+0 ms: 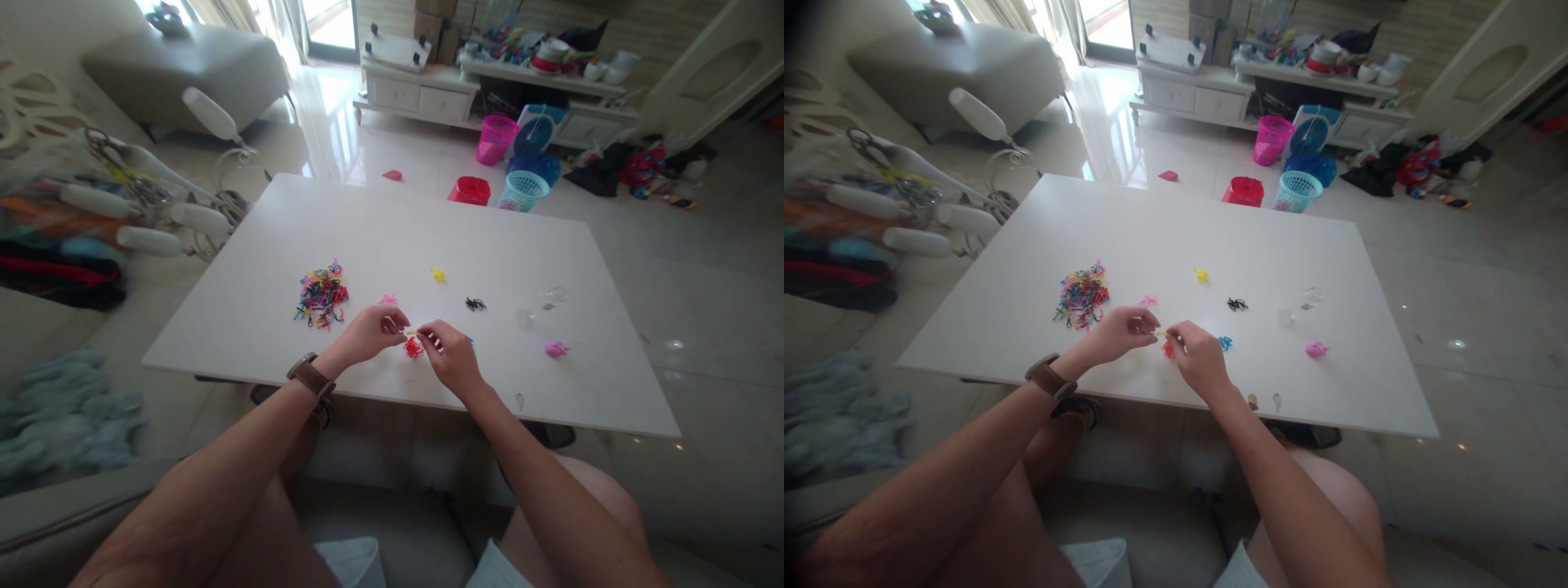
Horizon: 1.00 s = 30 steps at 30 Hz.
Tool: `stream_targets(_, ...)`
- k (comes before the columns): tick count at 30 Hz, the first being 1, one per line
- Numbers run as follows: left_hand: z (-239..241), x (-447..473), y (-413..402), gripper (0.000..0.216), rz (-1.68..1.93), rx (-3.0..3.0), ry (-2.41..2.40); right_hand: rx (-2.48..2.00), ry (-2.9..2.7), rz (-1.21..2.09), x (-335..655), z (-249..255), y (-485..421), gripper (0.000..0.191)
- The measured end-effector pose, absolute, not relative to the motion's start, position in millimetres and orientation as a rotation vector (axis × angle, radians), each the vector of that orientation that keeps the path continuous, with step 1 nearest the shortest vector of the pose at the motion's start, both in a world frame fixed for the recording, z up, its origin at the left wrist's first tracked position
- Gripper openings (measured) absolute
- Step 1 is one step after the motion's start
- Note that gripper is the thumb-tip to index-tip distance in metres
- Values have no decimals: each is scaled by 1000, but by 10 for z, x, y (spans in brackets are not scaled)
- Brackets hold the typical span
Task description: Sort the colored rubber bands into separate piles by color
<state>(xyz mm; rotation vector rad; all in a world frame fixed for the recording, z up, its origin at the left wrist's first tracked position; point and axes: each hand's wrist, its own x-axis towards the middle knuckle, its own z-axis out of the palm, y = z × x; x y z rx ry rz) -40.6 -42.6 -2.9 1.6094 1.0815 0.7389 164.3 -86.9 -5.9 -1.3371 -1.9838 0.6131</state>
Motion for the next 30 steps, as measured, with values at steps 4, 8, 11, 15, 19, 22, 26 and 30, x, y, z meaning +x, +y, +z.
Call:
stream_targets(4, 8, -397, -436, 16, 726, 1664, 1103, -1353, -1978, 618, 1638, -44, -871, 12)
stream_targets(8, 44, -388, -444, 11, 730, 1678, 1104, -1376, -1975, 607, 1637, -21, -875, 12)
stream_targets(11, 37, -390, -440, 11, 734, 1690, 1109, -1380, -1975, 603, 1640, -20, -875, 12)
stream_targets(15, 26, -383, -441, 12, 761, 1691, 1115, -1379, -1982, 609, 1638, -30, -870, 14)
stream_targets(19, 49, -372, -444, 9, 758, 1737, 1112, -1389, -1993, 608, 1636, -28, -870, 16)
stream_targets(22, 62, -369, -438, 9, 761, 1727, 1116, -1393, -2008, 595, 1640, -26, -874, 17)
stream_targets(26, 61, -370, -430, 9, 749, 1746, 1125, -1409, -2032, 571, 1645, -24, -879, 17)
stream_targets(30, 75, -373, -434, 10, 714, 1766, 1136, -1431, -2075, 526, 1652, 1, -879, 17)
